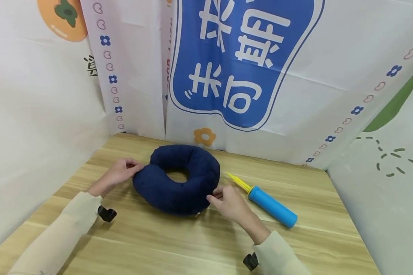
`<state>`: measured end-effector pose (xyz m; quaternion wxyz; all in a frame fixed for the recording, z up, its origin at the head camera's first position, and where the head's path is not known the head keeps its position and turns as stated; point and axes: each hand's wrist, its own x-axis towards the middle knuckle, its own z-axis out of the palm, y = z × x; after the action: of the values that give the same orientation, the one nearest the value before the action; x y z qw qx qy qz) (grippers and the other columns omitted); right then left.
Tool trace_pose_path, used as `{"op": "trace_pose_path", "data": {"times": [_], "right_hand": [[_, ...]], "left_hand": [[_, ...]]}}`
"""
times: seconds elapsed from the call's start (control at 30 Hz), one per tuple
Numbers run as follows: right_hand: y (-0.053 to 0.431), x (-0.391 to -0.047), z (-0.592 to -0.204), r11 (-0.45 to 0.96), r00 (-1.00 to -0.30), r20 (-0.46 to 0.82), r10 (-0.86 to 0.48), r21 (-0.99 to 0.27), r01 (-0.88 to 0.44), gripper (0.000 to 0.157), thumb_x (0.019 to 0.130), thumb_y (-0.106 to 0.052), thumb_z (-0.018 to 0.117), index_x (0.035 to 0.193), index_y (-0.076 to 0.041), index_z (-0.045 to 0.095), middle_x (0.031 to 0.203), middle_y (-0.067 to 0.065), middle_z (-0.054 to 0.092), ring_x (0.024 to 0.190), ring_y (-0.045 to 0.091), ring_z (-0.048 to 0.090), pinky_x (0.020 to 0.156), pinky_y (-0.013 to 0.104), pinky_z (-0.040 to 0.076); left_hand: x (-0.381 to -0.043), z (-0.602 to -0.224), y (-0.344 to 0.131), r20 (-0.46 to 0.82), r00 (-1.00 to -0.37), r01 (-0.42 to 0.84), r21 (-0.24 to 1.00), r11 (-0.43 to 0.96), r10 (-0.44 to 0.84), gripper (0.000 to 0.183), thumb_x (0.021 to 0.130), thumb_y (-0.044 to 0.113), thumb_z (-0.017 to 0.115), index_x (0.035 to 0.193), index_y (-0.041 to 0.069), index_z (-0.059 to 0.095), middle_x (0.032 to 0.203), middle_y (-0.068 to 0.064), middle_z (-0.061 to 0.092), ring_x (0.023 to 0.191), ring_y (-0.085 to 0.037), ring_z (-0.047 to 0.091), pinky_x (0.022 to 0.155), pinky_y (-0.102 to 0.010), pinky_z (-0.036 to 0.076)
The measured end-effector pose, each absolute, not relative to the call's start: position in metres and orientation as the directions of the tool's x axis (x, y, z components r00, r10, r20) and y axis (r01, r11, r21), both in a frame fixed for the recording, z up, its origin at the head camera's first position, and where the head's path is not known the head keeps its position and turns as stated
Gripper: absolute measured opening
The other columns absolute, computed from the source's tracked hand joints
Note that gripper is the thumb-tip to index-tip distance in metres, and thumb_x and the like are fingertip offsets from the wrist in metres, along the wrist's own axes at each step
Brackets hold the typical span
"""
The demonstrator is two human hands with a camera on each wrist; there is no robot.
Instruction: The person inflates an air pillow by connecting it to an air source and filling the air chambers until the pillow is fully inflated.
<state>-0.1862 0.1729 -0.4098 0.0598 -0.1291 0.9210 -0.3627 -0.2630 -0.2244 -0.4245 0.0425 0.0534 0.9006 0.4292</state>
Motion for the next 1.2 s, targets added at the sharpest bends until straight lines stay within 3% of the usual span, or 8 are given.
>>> {"op": "trace_pose_path", "data": {"times": [0.2, 0.33, 0.53, 0.77, 0.83, 1.0, 1.2], "right_hand": [[0.17, -0.204, -0.407, 0.717, -0.976, -0.008, -0.216, -0.68, -0.153, 0.032, 0.103, -0.028, 0.069, 0.122, -0.002, 0.075, 0.112, 0.011, 0.079, 0.1, 0.022, 0.075, 0.085, 0.039, 0.063], [0.181, -0.222, -0.408, 0.726, -0.983, 0.024, -0.183, -0.671, -0.151, 0.037, 0.107, -0.026, 0.064, 0.131, 0.0, 0.07, 0.122, 0.015, 0.076, 0.112, 0.03, 0.073, 0.092, 0.044, 0.061], [0.195, -0.231, -0.411, 0.751, -0.984, 0.025, -0.176, -0.643, -0.151, 0.042, 0.108, -0.029, 0.06, 0.137, 0.001, 0.065, 0.128, 0.017, 0.073, 0.117, 0.033, 0.071, 0.095, 0.045, 0.06], [0.198, -0.208, -0.391, 0.766, -0.967, 0.07, -0.244, -0.598, -0.236, 0.033, 0.106, -0.026, 0.065, 0.124, 0.001, 0.072, 0.115, 0.014, 0.078, 0.104, 0.027, 0.076, 0.088, 0.041, 0.063], [0.197, -0.199, -0.385, 0.763, -0.962, 0.055, -0.269, -0.597, -0.247, 0.028, 0.105, -0.025, 0.066, 0.117, -0.002, 0.076, 0.108, 0.008, 0.079, 0.097, 0.021, 0.076, 0.084, 0.038, 0.063], [0.186, -0.179, -0.391, 0.723, -0.918, 0.001, -0.396, -0.617, -0.312, 0.019, 0.103, -0.025, 0.07, 0.107, -0.008, 0.078, 0.098, 0.002, 0.079, 0.087, 0.01, 0.072, 0.075, 0.027, 0.06], [0.173, -0.168, -0.408, 0.671, -0.897, -0.004, -0.441, -0.666, -0.327, 0.024, 0.102, -0.028, 0.071, 0.109, -0.006, 0.076, 0.1, 0.003, 0.078, 0.09, 0.011, 0.073, 0.078, 0.024, 0.059]], "left_hand": [[-0.239, -0.421, -0.226, -0.048, -0.981, 0.079, 0.791, 0.606, 0.19, 0.032, 0.105, 0.027, 0.065, 0.111, -0.003, 0.073, 0.099, -0.015, 0.073, 0.088, -0.025, 0.068, 0.073, -0.032, 0.056], [-0.222, -0.419, -0.216, -0.098, -0.954, 0.079, 0.831, 0.551, 0.285, 0.028, 0.104, 0.025, 0.067, 0.105, -0.002, 0.074, 0.092, -0.012, 0.074, 0.086, -0.025, 0.072, 0.075, -0.036, 0.061], [-0.215, -0.414, -0.21, -0.113, -0.937, 0.087, 0.839, 0.537, 0.33, 0.028, 0.104, 0.025, 0.067, 0.107, -0.002, 0.073, 0.097, -0.016, 0.075, 0.089, -0.026, 0.074, 0.082, -0.042, 0.063], [-0.251, -0.402, -0.238, -0.033, -0.986, 0.085, 0.743, 0.664, 0.163, 0.037, 0.108, 0.029, 0.06, 0.122, -0.004, 0.069, 0.113, -0.023, 0.073, 0.101, -0.033, 0.071, 0.08, -0.036, 0.058], [-0.265, -0.404, -0.243, -0.024, -0.993, 0.061, 0.736, 0.674, 0.116, 0.041, 0.108, 0.033, 0.057, 0.127, -0.002, 0.068, 0.12, -0.023, 0.072, 0.108, -0.034, 0.069, 0.083, -0.035, 0.056], [-0.287, -0.416, -0.24, -0.063, -0.995, -0.002, 0.775, 0.631, 0.073, 0.05, 0.11, 0.039, 0.052, 0.137, -0.002, 0.062, 0.135, -0.025, 0.065, 0.121, -0.037, 0.064, 0.097, -0.044, 0.053], [-0.298, -0.427, -0.222, -0.098, -0.989, -0.012, 0.809, 0.587, 0.114, 0.052, 0.109, 0.039, 0.054, 0.14, -0.003, 0.06, 0.143, -0.025, 0.059, 0.131, -0.039, 0.056, 0.109, -0.049, 0.047]]}}
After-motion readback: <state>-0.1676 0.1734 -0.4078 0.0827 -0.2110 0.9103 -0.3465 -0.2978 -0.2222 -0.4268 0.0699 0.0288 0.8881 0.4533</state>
